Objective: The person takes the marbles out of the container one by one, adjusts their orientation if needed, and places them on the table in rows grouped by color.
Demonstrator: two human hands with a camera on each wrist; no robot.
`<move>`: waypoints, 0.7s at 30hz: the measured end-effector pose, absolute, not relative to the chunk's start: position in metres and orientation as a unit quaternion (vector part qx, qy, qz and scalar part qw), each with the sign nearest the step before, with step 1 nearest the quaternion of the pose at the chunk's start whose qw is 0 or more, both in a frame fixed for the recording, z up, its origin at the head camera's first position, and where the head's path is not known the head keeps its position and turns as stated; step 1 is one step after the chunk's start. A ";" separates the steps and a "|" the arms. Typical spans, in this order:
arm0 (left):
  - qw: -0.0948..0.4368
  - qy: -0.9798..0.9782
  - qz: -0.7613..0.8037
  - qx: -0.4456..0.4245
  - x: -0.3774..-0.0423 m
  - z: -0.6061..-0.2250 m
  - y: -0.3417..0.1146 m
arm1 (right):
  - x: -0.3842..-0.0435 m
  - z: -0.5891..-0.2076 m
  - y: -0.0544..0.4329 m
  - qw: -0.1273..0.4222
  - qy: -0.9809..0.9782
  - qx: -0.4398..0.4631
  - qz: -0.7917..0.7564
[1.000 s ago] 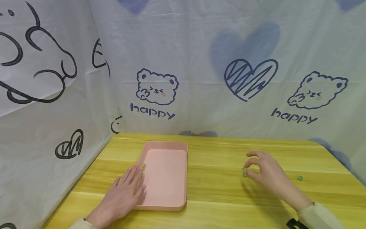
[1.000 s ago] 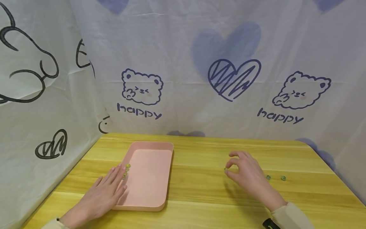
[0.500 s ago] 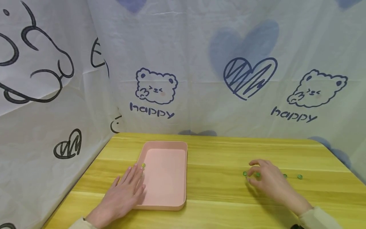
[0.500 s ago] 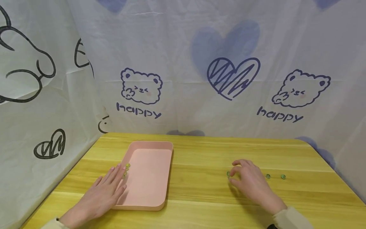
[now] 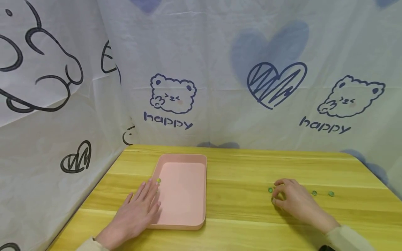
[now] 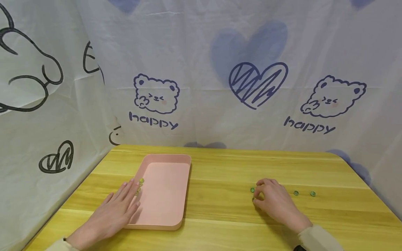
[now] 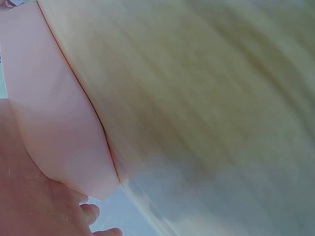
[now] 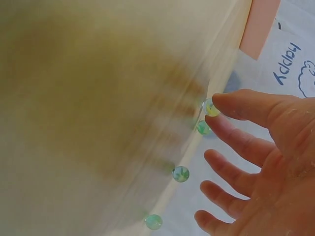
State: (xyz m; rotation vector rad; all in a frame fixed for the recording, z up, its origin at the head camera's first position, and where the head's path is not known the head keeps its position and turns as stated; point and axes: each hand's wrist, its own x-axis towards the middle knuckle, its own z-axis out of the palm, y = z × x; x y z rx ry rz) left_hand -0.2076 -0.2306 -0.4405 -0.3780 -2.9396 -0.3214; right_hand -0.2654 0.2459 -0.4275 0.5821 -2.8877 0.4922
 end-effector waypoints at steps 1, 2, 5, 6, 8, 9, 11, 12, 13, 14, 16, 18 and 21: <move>0.080 -0.983 -0.108 -0.127 -0.208 -0.440 -0.230 | -0.265 -0.428 0.246 0.079 -0.964 0.195 0.164; 0.080 -0.983 -0.107 -0.127 -0.208 -0.440 -0.230 | -0.265 -0.428 0.246 0.080 -0.964 0.195 0.164; 0.079 -0.983 -0.106 -0.127 -0.207 -0.440 -0.230 | -0.263 -0.428 0.246 0.076 -0.964 0.195 0.166; 0.079 -0.983 -0.106 -0.127 -0.207 -0.440 -0.230 | -0.262 -0.428 0.246 0.075 -0.964 0.195 0.166; 0.079 -0.983 -0.105 -0.127 -0.207 -0.440 -0.230 | -0.261 -0.428 0.246 0.071 -0.964 0.193 0.168; 0.079 -0.983 -0.105 -0.127 -0.207 -0.440 -0.230 | -0.261 -0.428 0.245 0.070 -0.964 0.193 0.169; 0.078 -0.983 -0.104 -0.128 -0.207 -0.440 -0.230 | -0.261 -0.428 0.245 0.070 -0.964 0.192 0.168; 0.078 -0.983 -0.104 -0.128 -0.207 -0.440 -0.230 | -0.260 -0.428 0.245 0.070 -0.964 0.192 0.168; 0.078 -0.983 -0.104 -0.129 -0.207 -0.440 -0.230 | -0.260 -0.428 0.245 0.070 -0.964 0.192 0.168; 0.077 -0.983 -0.103 -0.129 -0.207 -0.441 -0.230 | -0.260 -0.428 0.246 0.071 -0.964 0.192 0.168; 0.078 -0.983 -0.103 -0.129 -0.207 -0.441 -0.230 | -0.260 -0.428 0.246 0.072 -0.964 0.192 0.167; 0.080 -0.983 -0.103 -0.129 -0.207 -0.441 -0.230 | -0.260 -0.428 0.246 0.074 -0.964 0.192 0.166; 0.086 -0.983 -0.103 -0.129 -0.207 -0.440 -0.229 | -0.260 -0.428 0.246 0.075 -0.965 0.189 0.166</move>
